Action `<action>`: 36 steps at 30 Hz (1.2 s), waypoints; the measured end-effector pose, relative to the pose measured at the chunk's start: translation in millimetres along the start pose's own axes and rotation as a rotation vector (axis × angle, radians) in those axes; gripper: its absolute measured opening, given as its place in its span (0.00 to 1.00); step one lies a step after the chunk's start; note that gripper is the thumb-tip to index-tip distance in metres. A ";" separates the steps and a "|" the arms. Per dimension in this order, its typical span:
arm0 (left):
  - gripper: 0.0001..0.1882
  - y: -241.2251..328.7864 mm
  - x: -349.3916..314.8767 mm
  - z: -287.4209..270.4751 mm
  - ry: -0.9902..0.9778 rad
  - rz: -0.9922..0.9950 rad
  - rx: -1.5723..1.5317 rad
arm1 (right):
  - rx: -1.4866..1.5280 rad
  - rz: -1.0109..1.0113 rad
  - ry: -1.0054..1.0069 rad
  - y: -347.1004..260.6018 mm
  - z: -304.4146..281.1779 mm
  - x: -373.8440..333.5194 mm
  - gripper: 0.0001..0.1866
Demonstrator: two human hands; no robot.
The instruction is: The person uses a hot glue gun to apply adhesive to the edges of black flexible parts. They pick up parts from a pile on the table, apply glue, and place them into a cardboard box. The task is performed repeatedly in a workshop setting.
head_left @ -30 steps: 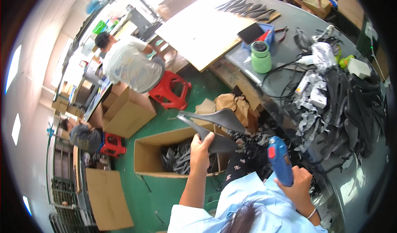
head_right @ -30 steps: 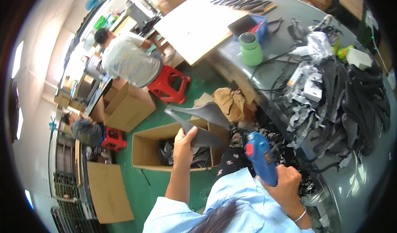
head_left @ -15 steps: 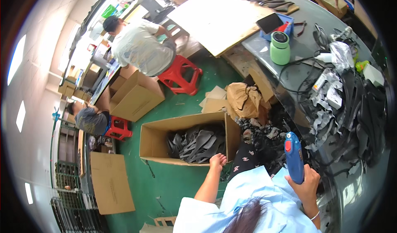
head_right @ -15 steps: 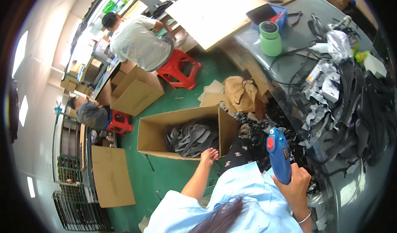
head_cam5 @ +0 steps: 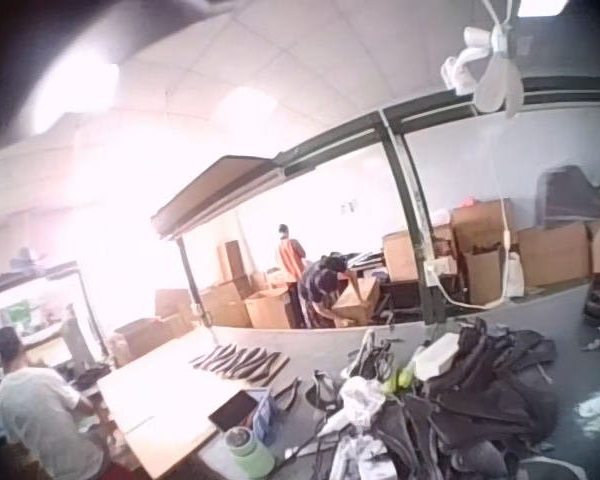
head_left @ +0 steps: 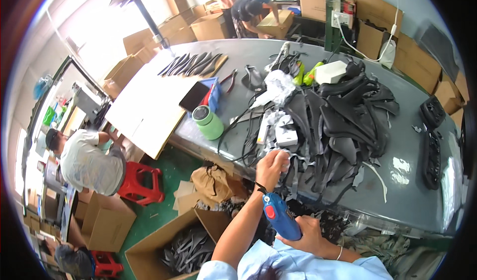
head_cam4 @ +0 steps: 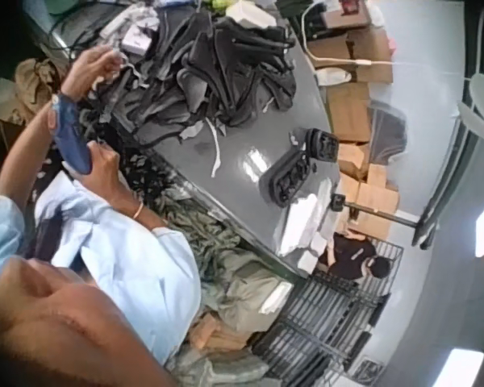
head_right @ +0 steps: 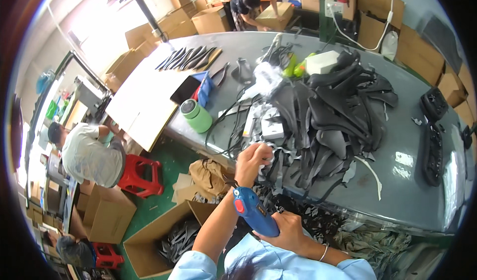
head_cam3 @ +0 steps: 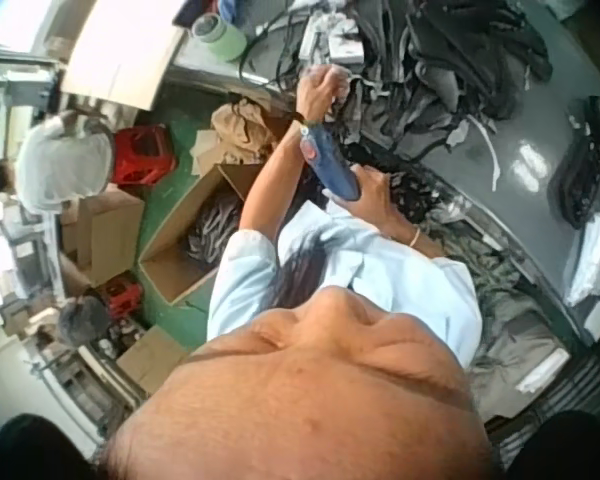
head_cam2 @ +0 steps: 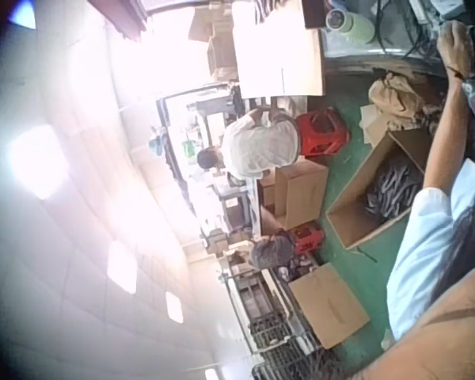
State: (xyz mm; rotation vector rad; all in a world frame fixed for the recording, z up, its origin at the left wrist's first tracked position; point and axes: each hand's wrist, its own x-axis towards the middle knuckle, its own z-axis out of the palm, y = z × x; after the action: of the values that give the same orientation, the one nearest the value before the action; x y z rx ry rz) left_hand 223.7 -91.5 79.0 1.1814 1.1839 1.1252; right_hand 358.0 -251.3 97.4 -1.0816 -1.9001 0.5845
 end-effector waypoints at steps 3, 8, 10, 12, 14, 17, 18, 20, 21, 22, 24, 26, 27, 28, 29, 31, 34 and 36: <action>0.21 1.8 33.0 52.4 -0.046 -0.174 0.128 | 0.002 0.005 0.037 -0.1 -6.7 -0.4 0.23; 0.20 -14.3 60.8 75.1 0.056 -0.109 0.341 | 0.020 0.040 0.082 7.7 -10.4 -9.6 0.23; 0.14 -7.2 58.4 69.1 0.207 0.074 0.350 | 0.014 0.081 0.101 15.0 -14.0 -13.8 0.23; 0.12 24.8 42.6 51.3 0.295 0.183 0.455 | 0.029 0.146 0.113 25.8 -12.3 -19.2 0.22; 0.11 34.5 30.1 25.1 0.344 0.276 0.456 | 0.067 0.164 0.160 33.7 -10.0 -14.4 0.22; 0.10 40.9 -11.2 0.0 0.141 0.080 -0.024 | 0.180 0.330 0.238 36.5 -12.7 -8.3 0.19; 0.11 41.2 -28.6 -8.9 0.129 -0.007 -0.137 | 0.248 0.376 0.263 33.9 -16.8 1.8 0.18; 0.11 36.6 -59.7 -22.0 0.108 -0.140 -0.249 | 0.344 0.441 0.323 38.1 -19.7 16.5 0.17; 0.11 27.8 -72.2 -29.0 0.101 -0.181 -0.245 | 0.375 0.453 0.359 43.5 -19.9 23.3 0.16; 0.10 21.2 -83.5 -35.3 0.103 -0.218 -0.248 | 0.405 0.435 0.373 38.9 -22.8 35.8 0.16; 0.10 14.5 -101.3 -34.1 0.123 -0.229 -0.286 | 0.349 0.494 0.321 49.5 -25.5 46.9 0.17; 0.09 14.9 -113.3 -31.3 0.150 -0.220 -0.332 | 0.280 0.539 0.240 51.4 -28.9 59.0 0.20; 0.08 14.9 -115.5 -31.5 0.150 -0.206 -0.334 | 0.305 0.564 0.212 51.4 -29.2 66.8 0.20; 0.08 16.2 -116.9 -32.2 0.147 -0.190 -0.336 | 0.330 0.587 0.186 51.9 -29.3 75.4 0.21; 0.08 17.9 -118.1 -32.6 0.145 -0.173 -0.338 | 0.354 0.609 0.160 53.6 -27.8 80.1 0.22; 0.08 27.1 -122.3 -33.5 0.143 -0.164 -0.329 | 0.186 0.540 0.230 64.5 -18.2 85.7 0.25; 0.08 45.3 -124.5 -30.0 0.153 -0.158 -0.316 | -0.037 0.534 0.295 66.9 -10.2 96.5 0.27; 0.08 47.8 -123.6 -30.4 0.183 -0.108 -0.226 | -0.126 0.523 0.322 66.6 -5.2 99.8 0.28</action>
State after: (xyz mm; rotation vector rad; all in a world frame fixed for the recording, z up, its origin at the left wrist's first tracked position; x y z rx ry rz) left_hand 185.3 -209.7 133.9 0.8471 1.2072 1.2689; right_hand 366.5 -131.5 96.3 -1.6671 -1.3889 0.5374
